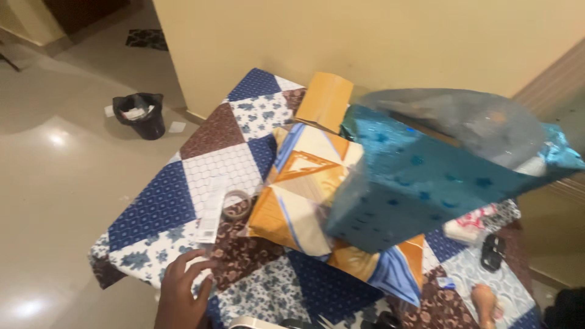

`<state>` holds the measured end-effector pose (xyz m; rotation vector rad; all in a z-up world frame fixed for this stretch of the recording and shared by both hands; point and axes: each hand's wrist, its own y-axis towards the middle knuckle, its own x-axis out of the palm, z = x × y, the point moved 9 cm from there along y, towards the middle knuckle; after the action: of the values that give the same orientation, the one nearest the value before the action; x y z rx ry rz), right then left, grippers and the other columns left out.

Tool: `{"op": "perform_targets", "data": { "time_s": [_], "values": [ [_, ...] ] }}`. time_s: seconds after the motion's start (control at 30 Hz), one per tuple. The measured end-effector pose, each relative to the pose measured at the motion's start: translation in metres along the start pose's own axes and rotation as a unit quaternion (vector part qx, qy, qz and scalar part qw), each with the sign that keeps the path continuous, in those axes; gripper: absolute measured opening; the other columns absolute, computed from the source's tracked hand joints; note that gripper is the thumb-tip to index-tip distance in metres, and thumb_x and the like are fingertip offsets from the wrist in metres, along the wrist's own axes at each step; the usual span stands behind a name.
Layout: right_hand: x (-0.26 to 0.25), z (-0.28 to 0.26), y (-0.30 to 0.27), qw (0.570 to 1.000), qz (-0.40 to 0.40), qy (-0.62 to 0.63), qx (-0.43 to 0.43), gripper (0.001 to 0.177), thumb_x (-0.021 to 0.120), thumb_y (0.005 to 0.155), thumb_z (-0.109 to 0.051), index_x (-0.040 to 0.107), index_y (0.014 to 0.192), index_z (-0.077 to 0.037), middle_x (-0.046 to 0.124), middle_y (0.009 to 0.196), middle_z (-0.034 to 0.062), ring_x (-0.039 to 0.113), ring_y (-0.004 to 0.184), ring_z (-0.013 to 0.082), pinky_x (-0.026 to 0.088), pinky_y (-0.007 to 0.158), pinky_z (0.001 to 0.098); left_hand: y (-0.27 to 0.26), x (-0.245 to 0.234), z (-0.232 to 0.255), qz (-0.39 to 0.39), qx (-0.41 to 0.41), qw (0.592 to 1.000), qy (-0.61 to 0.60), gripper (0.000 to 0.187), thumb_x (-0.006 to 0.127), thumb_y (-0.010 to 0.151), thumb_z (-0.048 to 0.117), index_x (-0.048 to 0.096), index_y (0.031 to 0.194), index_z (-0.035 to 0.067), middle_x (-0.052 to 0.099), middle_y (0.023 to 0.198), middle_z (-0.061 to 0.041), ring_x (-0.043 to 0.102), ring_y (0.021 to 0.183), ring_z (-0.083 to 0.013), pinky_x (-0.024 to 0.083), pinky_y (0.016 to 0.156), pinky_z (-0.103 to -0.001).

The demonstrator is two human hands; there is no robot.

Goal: The person opens a small box, removes a stapler and its packaging, and assembles the stapler by inserting a staple cartridge. The person then staples a blue gift bag to a cardboard box on a patterned table.

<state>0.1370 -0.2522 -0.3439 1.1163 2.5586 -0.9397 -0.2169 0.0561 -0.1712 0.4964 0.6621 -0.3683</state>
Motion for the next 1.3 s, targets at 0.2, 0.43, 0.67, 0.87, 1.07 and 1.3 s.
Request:
{"op": "perform_targets", "data": {
  "time_s": [0.2, 0.43, 0.67, 0.87, 1.07, 1.3],
  "values": [
    [0.157, -0.097, -0.054, 0.969, -0.05, -0.072, -0.232, 0.027, 0.068, 0.087, -0.003, 0.07, 0.114, -0.003, 0.075, 0.105, 0.0197, 0.075, 0.092, 0.0318, 0.058, 0.078, 0.0396, 0.03, 0.018, -0.101, -0.024, -0.019, 0.999, -0.041, 0.033, 0.078, 0.073, 0.009, 0.072, 0.106, 0.012, 0.064, 0.123, -0.013, 0.058, 0.119, -0.0371, 0.045, 0.102, -0.047],
    [0.287, -0.262, -0.043, 0.927, -0.015, -0.151, -0.343, 0.028, 0.06, 0.087, 0.007, 0.066, 0.114, 0.005, 0.065, 0.118, 0.0288, 0.068, 0.104, 0.0437, 0.055, 0.086, 0.0443, 0.069, 0.069, -0.133, -0.262, -0.118, 0.957, -0.05, 0.078, 0.081, 0.081, 0.022, 0.041, 0.148, 0.013, 0.03, 0.149, -0.02, 0.047, 0.131, -0.0388, 0.044, 0.107, -0.047],
    [0.344, -0.274, 0.037, 0.894, -0.042, -0.409, -0.178, 0.027, 0.063, 0.081, 0.007, 0.061, 0.108, 0.01, 0.038, 0.145, 0.037, 0.065, 0.107, 0.0465, 0.056, 0.09, 0.0478, 0.09, 0.082, -0.106, -0.453, -0.024, 0.885, 0.11, 0.069, 0.076, 0.088, 0.023, 0.044, 0.148, 0.016, 0.018, 0.159, -0.02, 0.033, 0.142, -0.0423, 0.037, 0.115, -0.053],
    [0.331, -0.265, 0.062, 0.907, 0.018, -0.394, -0.147, 0.013, 0.058, 0.089, 0.005, 0.067, 0.099, 0.004, 0.054, 0.134, 0.0293, 0.068, 0.104, 0.0445, 0.057, 0.087, 0.0488, 0.095, 0.087, -0.121, -0.47, -0.04, 0.879, 0.068, 0.064, 0.072, 0.093, 0.022, 0.043, 0.15, 0.021, 0.017, 0.157, -0.018, 0.031, 0.145, -0.039, 0.034, 0.115, -0.053],
    [0.297, -0.3, 0.037, 0.968, 0.121, -0.202, -0.091, 0.025, 0.062, 0.09, -0.002, 0.068, 0.114, 0.001, 0.071, 0.11, 0.0227, 0.074, 0.093, 0.036, 0.058, 0.084, 0.0441, 0.104, 0.089, -0.155, -0.402, -0.072, 0.91, -0.066, 0.066, 0.071, 0.091, 0.02, 0.046, 0.152, 0.018, 0.021, 0.158, -0.02, 0.052, 0.134, -0.0338, 0.049, 0.11, -0.042],
    [0.256, -0.376, -0.044, 0.918, -0.077, 0.384, -0.054, 0.029, 0.052, 0.097, -0.014, 0.053, 0.121, 0.002, 0.075, 0.107, 0.0205, 0.075, 0.091, 0.0255, 0.063, 0.083, 0.038, 0.134, 0.074, -0.155, -0.316, -0.097, 0.93, -0.162, 0.056, 0.072, 0.09, 0.016, 0.052, 0.143, 0.015, 0.039, 0.146, -0.015, 0.056, 0.129, -0.0316, 0.057, 0.099, -0.035]
  ]
}}
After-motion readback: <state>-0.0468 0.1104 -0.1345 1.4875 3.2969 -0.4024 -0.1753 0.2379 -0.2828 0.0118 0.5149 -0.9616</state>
